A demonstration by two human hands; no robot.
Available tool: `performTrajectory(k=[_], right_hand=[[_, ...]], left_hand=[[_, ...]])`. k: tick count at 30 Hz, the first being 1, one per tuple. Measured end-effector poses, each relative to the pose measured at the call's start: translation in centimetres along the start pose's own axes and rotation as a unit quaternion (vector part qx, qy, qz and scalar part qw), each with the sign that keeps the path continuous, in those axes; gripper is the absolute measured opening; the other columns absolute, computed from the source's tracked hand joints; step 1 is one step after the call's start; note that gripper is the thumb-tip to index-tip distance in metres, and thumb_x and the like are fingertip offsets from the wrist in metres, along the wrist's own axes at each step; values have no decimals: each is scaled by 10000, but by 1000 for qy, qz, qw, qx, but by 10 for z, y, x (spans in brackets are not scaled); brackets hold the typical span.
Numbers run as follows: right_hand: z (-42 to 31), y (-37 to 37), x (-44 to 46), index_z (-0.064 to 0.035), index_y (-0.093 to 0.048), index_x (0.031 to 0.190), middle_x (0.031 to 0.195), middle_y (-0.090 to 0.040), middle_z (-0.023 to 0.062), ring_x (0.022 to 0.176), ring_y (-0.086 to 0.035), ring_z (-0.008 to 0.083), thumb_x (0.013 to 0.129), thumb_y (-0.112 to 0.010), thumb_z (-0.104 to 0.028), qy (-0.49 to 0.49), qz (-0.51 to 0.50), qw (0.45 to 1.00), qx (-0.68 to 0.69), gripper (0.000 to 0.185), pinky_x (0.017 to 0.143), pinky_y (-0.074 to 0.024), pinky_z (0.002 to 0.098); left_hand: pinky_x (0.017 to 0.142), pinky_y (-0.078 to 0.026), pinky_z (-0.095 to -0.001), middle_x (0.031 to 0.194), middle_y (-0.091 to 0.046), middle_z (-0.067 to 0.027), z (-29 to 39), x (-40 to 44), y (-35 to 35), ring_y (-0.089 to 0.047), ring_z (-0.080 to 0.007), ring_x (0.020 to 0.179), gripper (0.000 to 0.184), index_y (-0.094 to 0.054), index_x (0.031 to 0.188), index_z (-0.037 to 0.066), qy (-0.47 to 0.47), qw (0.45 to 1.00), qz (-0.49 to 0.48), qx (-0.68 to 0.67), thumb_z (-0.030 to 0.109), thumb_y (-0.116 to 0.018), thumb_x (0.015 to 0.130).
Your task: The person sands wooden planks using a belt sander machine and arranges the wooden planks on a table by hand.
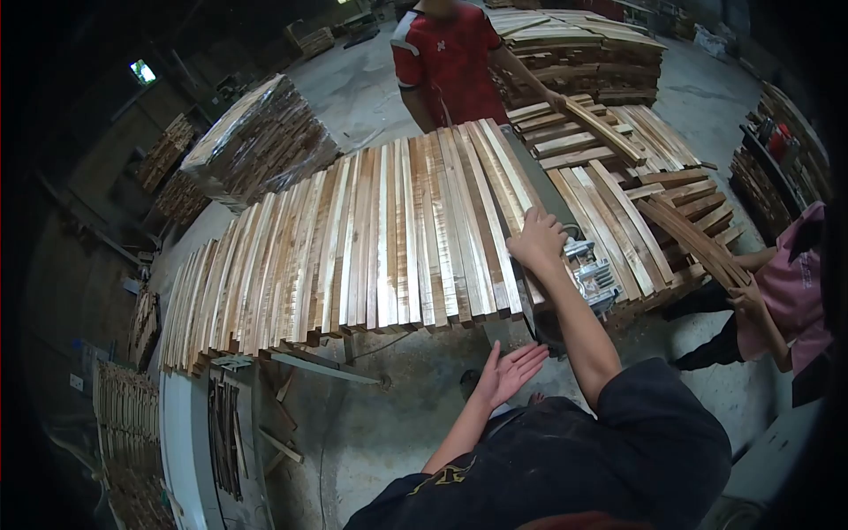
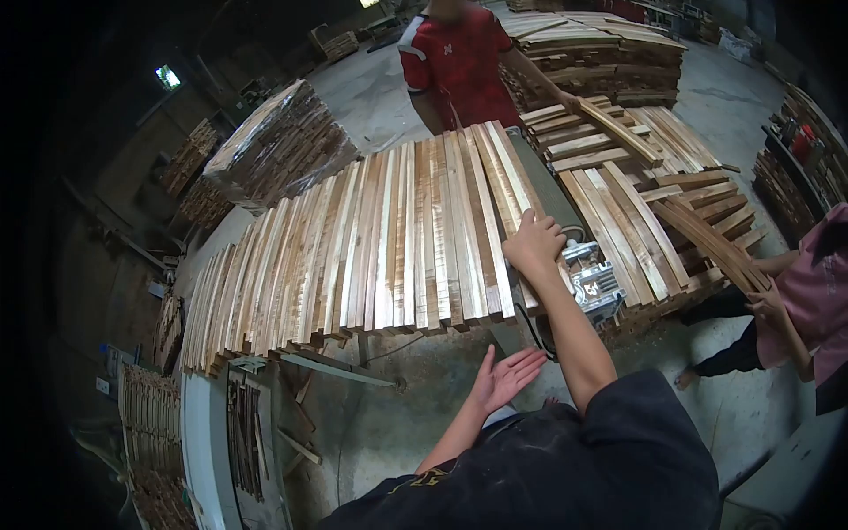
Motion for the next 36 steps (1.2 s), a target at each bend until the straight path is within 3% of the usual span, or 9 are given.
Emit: performTrajectory(k=[2, 9, 14, 19, 23, 25, 30, 32, 36], right_hand=[[22, 16, -58, -3, -458, 1299, 1215, -523, 341, 1144, -531, 503, 754, -706, -369, 4, -10, 1000, -9, 702, 957, -417, 622], [77, 49, -187, -34, -465, 1335, 1188, -565, 249, 1083, -581, 417, 821, -711, -489, 60, -14, 996, 72, 729, 916, -452, 528], [87, 39, -102, 44, -478, 1356, 1022, -675, 215, 905, -687, 302, 946, -617, -434, 1, -26, 929, 368, 644, 826, -526, 406], [105, 24, -43, 98, -583, 1234, 1028, -677, 188, 961, -672, 248, 935, -600, -411, -67, -276, 839, 463, 590, 870, -512, 374], [113, 51, -55, 112, -500, 1289, 1090, -654, 238, 1035, -646, 302, 918, -605, -294, -19, -54, 920, 388, 559, 961, -479, 387], [134, 87, -52, 72, -454, 1357, 1126, -648, 267, 1073, -640, 329, 882, -645, -229, 126, 12, 951, 280, 594, 982, -471, 385], [149, 209, -34, -43, -608, 1231, 1372, -564, 228, 1230, -567, 399, 824, -678, -132, 218, -50, 974, 24, 422, 1030, -463, 433], [154, 190, -27, -70, -657, 1136, 1430, -523, 203, 1277, -519, 409, 861, -619, -71, 293, 389, 850, -201, 278, 1028, -472, 444], [178, 124, -13, -125, -703, 1084, 1447, -515, 214, 1293, -528, 340, 861, -633, -82, 260, 154, 911, 279, 238, 1046, -459, 384]], left_hand=[[1225, -252, -449, 1539, -367, -252, -8, 25, 7, -368, -334, 1439, 919, -303, 1477, -113, 23, 972, -182, -146, 659, -399, 988], [1162, -348, -527, 1556, -390, -161, -32, 13, -49, -408, -345, 1415, 836, -307, 1561, 134, 58, 996, 22, -63, 704, -400, 956], [1172, -323, -570, 1550, -381, -196, -37, 11, -49, -387, -364, 1428, 892, -277, 1562, 86, 70, 994, -31, -74, 724, -368, 945], [1166, -341, -560, 1527, -371, -270, -28, 7, -79, -427, -389, 1394, 971, -293, 1536, 11, 27, 999, 30, 31, 760, -348, 921], [1157, -368, -536, 1503, -404, -269, -41, 17, -57, -458, -390, 1366, 1007, -290, 1519, -39, 27, 994, -57, -89, 767, -346, 919], [1149, -390, -514, 1470, -444, -269, -42, 17, -60, -499, -376, 1329, 1034, -292, 1505, -70, 23, 994, -63, -82, 778, -338, 916], [1082, -457, -499, 1377, -533, -219, -45, 23, -41, -561, -357, 1249, 997, -353, 1478, -56, 18, 993, -95, -71, 773, -341, 924], [1091, -447, -500, 1366, -539, -217, -47, 23, -41, -557, -356, 1253, 995, -357, 1477, -54, 19, 996, -52, -75, 774, -342, 924], [1189, -315, -528, 1514, -382, -264, -51, 24, -53, -354, -408, 1430, 1029, -293, 1510, -53, 25, 990, -89, -108, 770, -413, 904]])
Point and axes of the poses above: each hand's wrist, its own x-axis towards the middle knuckle, its own y-axis out of the back of the hand, z = x × y, the point moved 1 cm from there along x, towards the middle knuckle
